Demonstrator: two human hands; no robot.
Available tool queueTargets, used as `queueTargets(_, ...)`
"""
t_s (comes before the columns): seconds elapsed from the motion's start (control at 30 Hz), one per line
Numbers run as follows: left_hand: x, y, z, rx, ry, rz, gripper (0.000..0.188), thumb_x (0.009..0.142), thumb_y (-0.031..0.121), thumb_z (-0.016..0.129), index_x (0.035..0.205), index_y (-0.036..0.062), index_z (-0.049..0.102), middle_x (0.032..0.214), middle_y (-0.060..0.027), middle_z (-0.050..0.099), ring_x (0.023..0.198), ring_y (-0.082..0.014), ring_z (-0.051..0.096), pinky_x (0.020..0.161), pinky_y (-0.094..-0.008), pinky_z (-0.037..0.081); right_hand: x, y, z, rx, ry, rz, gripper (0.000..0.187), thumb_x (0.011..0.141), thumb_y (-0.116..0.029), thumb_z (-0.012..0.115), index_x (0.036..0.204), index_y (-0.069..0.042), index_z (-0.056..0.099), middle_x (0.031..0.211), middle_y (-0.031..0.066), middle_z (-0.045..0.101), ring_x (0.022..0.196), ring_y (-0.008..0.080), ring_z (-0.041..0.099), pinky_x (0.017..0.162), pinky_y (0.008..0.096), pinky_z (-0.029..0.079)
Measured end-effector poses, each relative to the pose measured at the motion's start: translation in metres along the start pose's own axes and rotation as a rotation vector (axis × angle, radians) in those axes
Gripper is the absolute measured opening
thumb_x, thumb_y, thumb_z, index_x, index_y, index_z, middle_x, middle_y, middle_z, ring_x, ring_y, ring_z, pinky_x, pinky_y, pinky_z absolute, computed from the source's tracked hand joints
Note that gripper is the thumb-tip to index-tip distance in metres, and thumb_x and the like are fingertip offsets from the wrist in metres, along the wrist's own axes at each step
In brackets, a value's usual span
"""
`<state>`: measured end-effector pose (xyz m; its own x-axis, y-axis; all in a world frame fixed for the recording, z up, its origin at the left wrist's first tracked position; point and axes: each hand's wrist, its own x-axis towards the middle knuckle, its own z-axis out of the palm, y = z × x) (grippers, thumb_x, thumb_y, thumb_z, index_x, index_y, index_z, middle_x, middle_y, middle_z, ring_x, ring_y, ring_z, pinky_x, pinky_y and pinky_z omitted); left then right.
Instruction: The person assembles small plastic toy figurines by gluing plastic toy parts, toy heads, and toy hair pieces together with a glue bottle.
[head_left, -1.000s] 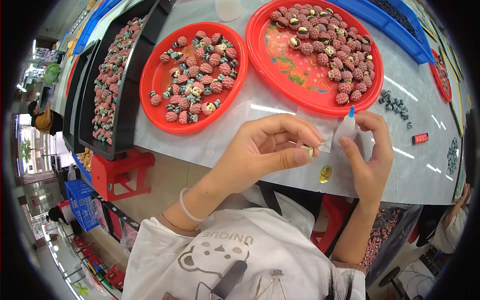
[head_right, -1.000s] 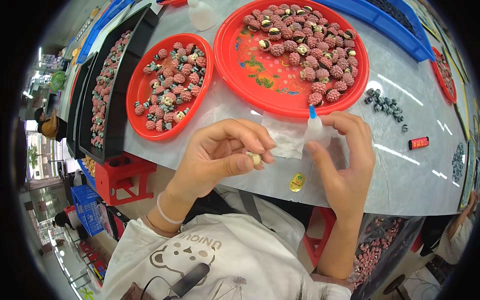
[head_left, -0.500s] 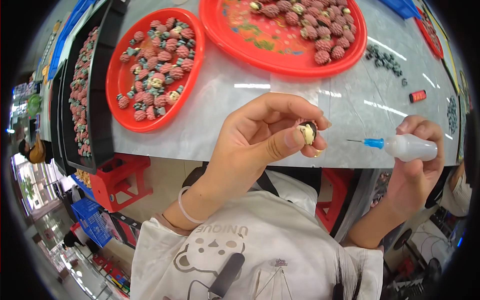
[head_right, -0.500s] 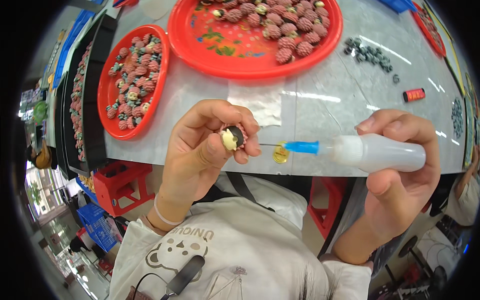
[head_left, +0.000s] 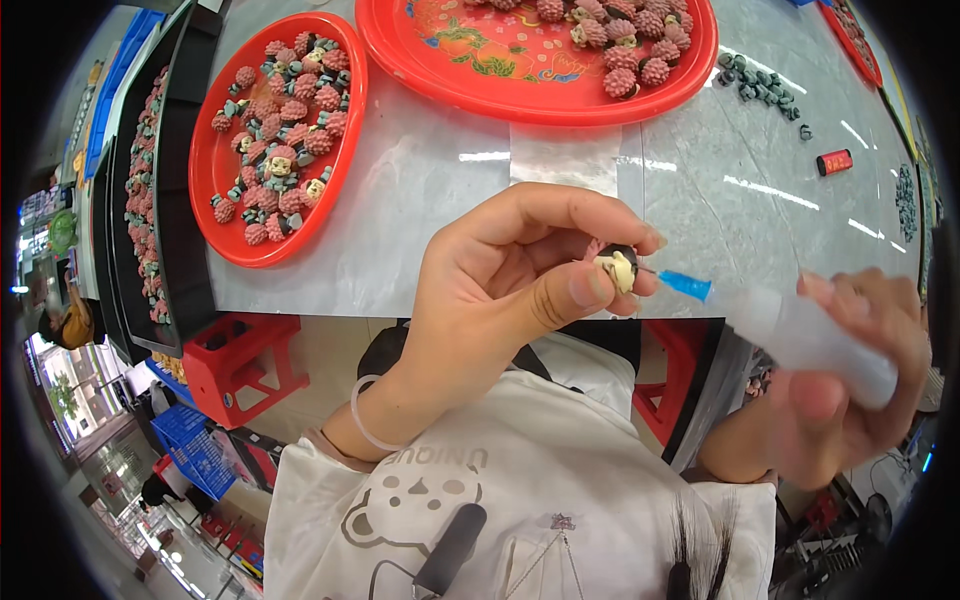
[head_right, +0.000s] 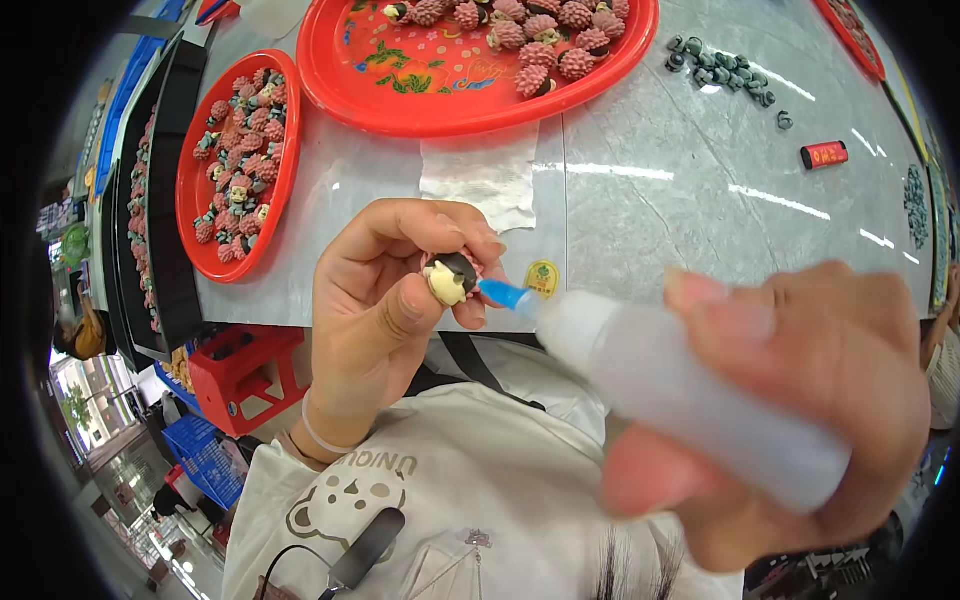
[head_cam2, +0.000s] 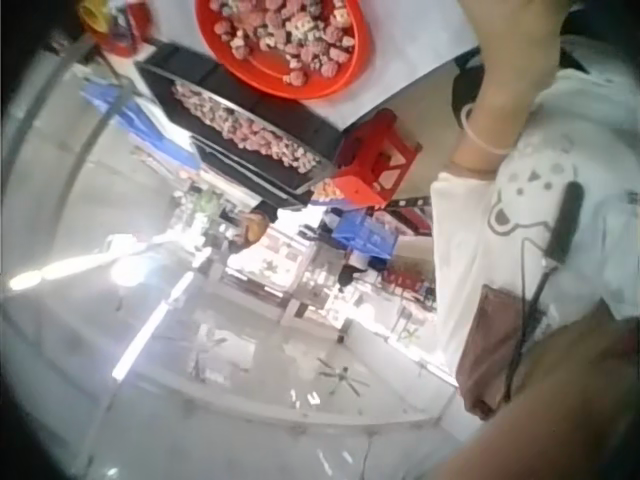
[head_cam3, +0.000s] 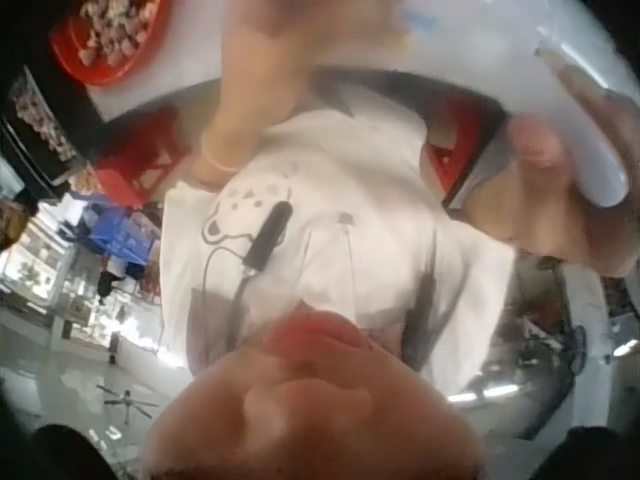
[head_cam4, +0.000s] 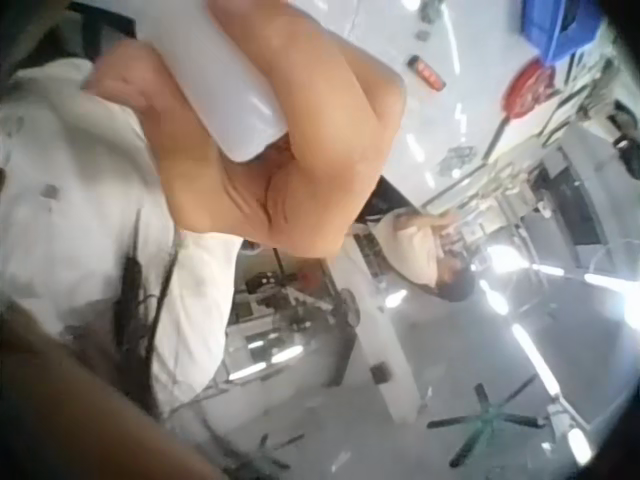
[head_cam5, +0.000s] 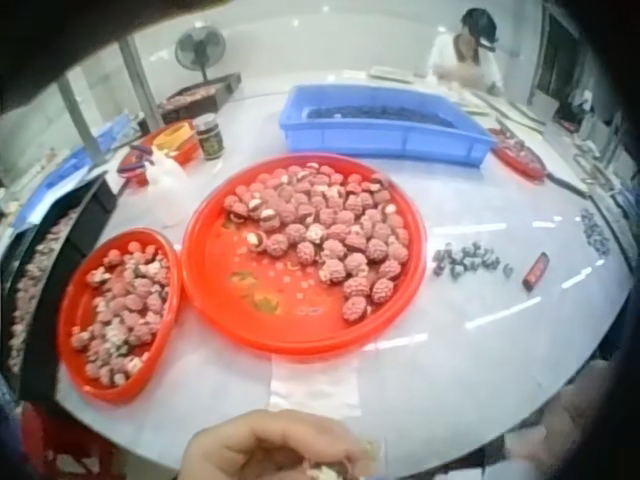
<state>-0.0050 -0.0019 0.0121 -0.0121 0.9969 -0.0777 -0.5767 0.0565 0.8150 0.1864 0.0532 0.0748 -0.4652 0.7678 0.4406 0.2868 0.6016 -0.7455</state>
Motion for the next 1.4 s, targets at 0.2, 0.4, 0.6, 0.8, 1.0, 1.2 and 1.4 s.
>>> queueTargets(0.2, 0.0, 0.0, -0.001, 0.0, -0.009, 0.02, 0.032, 0.075, 0.024, 0.061, 0.094, 0.0009, 0.048, 0.09, -0.0146, 0.052, 0.075, -0.0169, 0.054, 0.057, -0.0194, 0.045, -0.002, -0.001, -0.005, 0.016, -0.025, -0.058, 0.041, 0.07, -0.03, 0.06, 0.088, 0.005, 0.05, 0.076, 0.0172, 0.055, 0.062, 0.0165, 0.043, 0.052, 0.0251, 0.035)
queueTargets(0.4, 0.001, 0.001, -0.002, 0.005, -0.001, 0.021, 0.032, 0.076, 0.025, 0.06, 0.094, 0.0018, 0.047, 0.091, -0.0133, 0.051, 0.074, -0.0177, 0.056, 0.058, -0.0197, 0.046, -0.012, 0.012, 0.007, 0.167, 0.22, 0.064, 0.043, 0.072, -0.031, 0.06, 0.093, 0.005, 0.047, 0.088, 0.0166, 0.051, 0.066, 0.0158, 0.046, 0.052, 0.0238, 0.037)
queueTargets(0.6, 0.001, 0.0, 0.0, -0.007, 0.008, -0.003, 0.03, 0.076, 0.023, 0.06, 0.092, 0.002, 0.046, 0.091, -0.0129, 0.05, 0.074, -0.0179, 0.056, 0.059, -0.0201, 0.047, -0.002, 0.056, 0.022, 0.381, 0.33, 0.29, 0.032, 0.069, -0.001, 0.059, 0.096, 0.0, 0.041, 0.09, 0.0132, 0.053, 0.066, 0.0158, 0.052, 0.058, 0.0251, 0.041)
queueTargets(0.8, 0.003, 0.001, 0.002, 0.019, 0.008, 0.002, 0.03, 0.076, 0.023, 0.06, 0.09, 0.0014, 0.045, 0.089, -0.0123, 0.048, 0.073, -0.0175, 0.056, 0.061, -0.0205, 0.047, 0.005, 0.078, 0.037, -0.05, 0.039, 0.234, 0.034, 0.065, 0.008, 0.058, 0.095, -0.002, 0.045, 0.091, 0.0074, 0.054, 0.085, 0.0157, 0.052, 0.076, 0.0265, 0.039)
queueTargets(1.0, 0.004, 0.004, -0.003, 0.053, 0.021, 0.008, 0.029, 0.076, 0.023, 0.06, 0.089, 0.0013, 0.045, 0.089, -0.0123, 0.048, 0.073, -0.0181, 0.056, 0.06, -0.0203, 0.047, 0.03, 0.094, 0.001, -0.108, -0.029, 0.216, 0.024, 0.069, 0.003, 0.054, 0.093, 0.001, 0.052, 0.085, 0.0067, 0.056, 0.082, 0.0137, 0.053, 0.076, 0.0254, 0.04)
queueTargets(1.2, 0.005, 0.005, -0.002, -0.078, -0.096, 0.025, 0.023, 0.078, 0.011, 0.056, 0.093, -0.0047, 0.048, 0.094, -0.0162, 0.052, 0.08, -0.0191, 0.055, 0.067, -0.0265, 0.047, 0.05, 0.116, 0.011, -0.443, -0.024, 0.094, 0.017, 0.07, -0.001, 0.056, 0.087, 0.0, 0.056, 0.074, 0.0041, 0.056, 0.067, 0.0095, 0.05, 0.064, 0.022, 0.04)
queueTargets(1.4, -0.002, 0.004, -0.011, -0.082, -0.061, 0.02, 0.023, 0.078, 0.011, 0.056, 0.093, -0.0049, 0.048, 0.094, -0.0167, 0.052, 0.079, -0.0191, 0.055, 0.067, -0.0261, 0.047, 0.026, 0.098, -0.001, 0.27, 0.106, 0.468, 0.018, 0.072, -0.001, 0.053, 0.09, 0.003, 0.055, 0.079, 0.0056, 0.056, 0.072, 0.0102, 0.05, 0.065, 0.0207, 0.04)
